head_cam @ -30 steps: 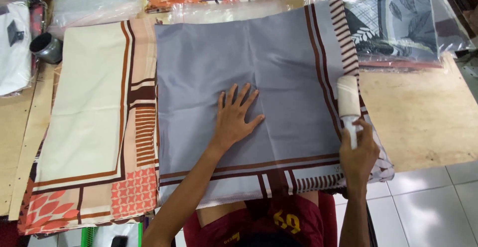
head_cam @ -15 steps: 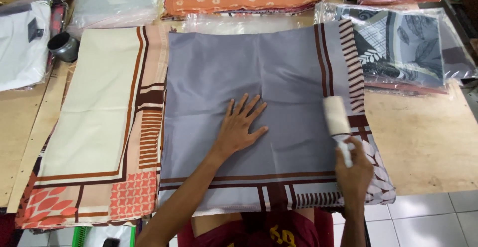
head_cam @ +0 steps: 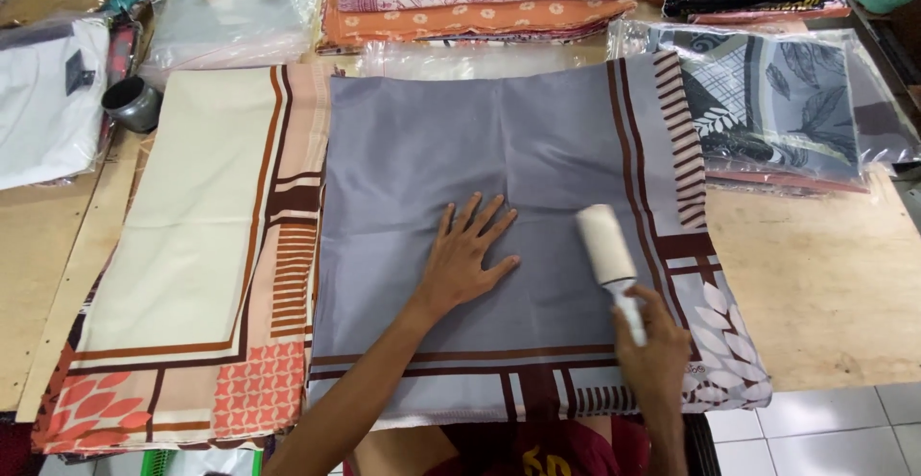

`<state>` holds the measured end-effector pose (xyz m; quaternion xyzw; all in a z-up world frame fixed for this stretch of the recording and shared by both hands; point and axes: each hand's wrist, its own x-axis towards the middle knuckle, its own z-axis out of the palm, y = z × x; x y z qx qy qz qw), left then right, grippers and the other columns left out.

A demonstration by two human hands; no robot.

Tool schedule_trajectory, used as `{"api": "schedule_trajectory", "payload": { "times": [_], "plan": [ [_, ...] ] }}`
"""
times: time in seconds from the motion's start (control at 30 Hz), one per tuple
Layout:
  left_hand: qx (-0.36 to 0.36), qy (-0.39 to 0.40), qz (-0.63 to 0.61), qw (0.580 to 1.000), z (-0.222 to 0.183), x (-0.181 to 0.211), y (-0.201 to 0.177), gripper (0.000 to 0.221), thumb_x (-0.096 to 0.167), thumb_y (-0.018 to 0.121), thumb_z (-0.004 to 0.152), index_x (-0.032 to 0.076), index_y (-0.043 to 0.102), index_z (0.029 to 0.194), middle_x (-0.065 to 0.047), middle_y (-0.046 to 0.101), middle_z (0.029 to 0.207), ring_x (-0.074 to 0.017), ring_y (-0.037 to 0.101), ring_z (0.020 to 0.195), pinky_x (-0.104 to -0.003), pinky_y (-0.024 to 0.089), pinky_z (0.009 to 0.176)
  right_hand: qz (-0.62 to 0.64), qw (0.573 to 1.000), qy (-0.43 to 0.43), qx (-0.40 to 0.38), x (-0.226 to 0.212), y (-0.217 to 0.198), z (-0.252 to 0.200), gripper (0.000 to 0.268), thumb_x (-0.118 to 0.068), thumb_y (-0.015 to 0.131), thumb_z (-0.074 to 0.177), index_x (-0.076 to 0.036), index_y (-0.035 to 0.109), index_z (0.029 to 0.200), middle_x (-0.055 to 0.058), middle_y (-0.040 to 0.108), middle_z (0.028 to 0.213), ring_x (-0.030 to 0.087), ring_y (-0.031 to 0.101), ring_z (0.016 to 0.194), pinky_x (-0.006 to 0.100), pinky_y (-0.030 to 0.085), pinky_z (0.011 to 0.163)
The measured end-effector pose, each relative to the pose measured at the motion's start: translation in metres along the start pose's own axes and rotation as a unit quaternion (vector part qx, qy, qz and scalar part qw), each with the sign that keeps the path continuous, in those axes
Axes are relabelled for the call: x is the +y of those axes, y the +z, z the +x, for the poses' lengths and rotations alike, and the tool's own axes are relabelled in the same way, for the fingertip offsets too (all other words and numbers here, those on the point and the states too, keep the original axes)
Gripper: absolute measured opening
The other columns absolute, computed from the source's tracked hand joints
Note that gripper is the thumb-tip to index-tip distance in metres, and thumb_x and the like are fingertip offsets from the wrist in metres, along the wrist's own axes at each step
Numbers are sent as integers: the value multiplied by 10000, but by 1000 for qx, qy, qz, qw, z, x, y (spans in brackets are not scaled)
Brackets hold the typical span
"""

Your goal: Using a lint roller to remove dust and lint from a fabric scarf laid out on a table.

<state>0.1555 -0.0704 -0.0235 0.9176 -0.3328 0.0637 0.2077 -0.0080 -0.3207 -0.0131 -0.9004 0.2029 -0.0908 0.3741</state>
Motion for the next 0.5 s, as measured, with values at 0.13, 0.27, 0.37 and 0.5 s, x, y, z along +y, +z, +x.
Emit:
{"api": "schedule_trajectory", "payload": {
  "times": [0.13, 0.27, 0.37, 0.5],
  "plan": [
    [-9, -4, -8, 1000, -2, 1, -2, 698, 587, 513, 987, 249, 396, 1586, -16, 338, 1671, -300, 200, 1571, -589, 103, 1254, -42, 991, 80, 94, 26, -22, 10, 300, -158, 691, 992, -194, 603, 1277, 223, 711, 1166, 337, 700, 914, 452, 604, 637],
    [-3, -7, -19, 1000, -2, 2, -2, 686, 571, 530, 985, 251, 407, 1579, -10, 330, 1674, -290, 196, 1572, -590, 89, 1257, -72, 981, 33, 176, 45, -30, 11, 243, -187, 690, 1008, -133, 628, 1237, 118, 621, 808, 295, 575, 719, 479, 434, 695],
    [2, 0, -12, 1000, 0, 2, -3, 681, 573, 524, 990, 229, 428, 1570, -20, 342, 1667, -299, 210, 1568, -604, 112, 1250, -74, 977, -10, 197, 45, -25, 4, 236, -122, 712, 1009, -121, 632, 1231, 76, 531, 787, 254, 506, 725, 439, 397, 705],
    [9, 5, -16, 1000, 1, 1, -7, 678, 559, 548, 985, 228, 432, 1566, -26, 361, 1656, -306, 218, 1564, -614, 116, 1244, -37, 976, 0, 213, 15, -24, -7, 191, -86, 667, 1041, -106, 596, 1217, 73, 498, 710, 227, 448, 658, 420, 372, 669]
  ]
}}
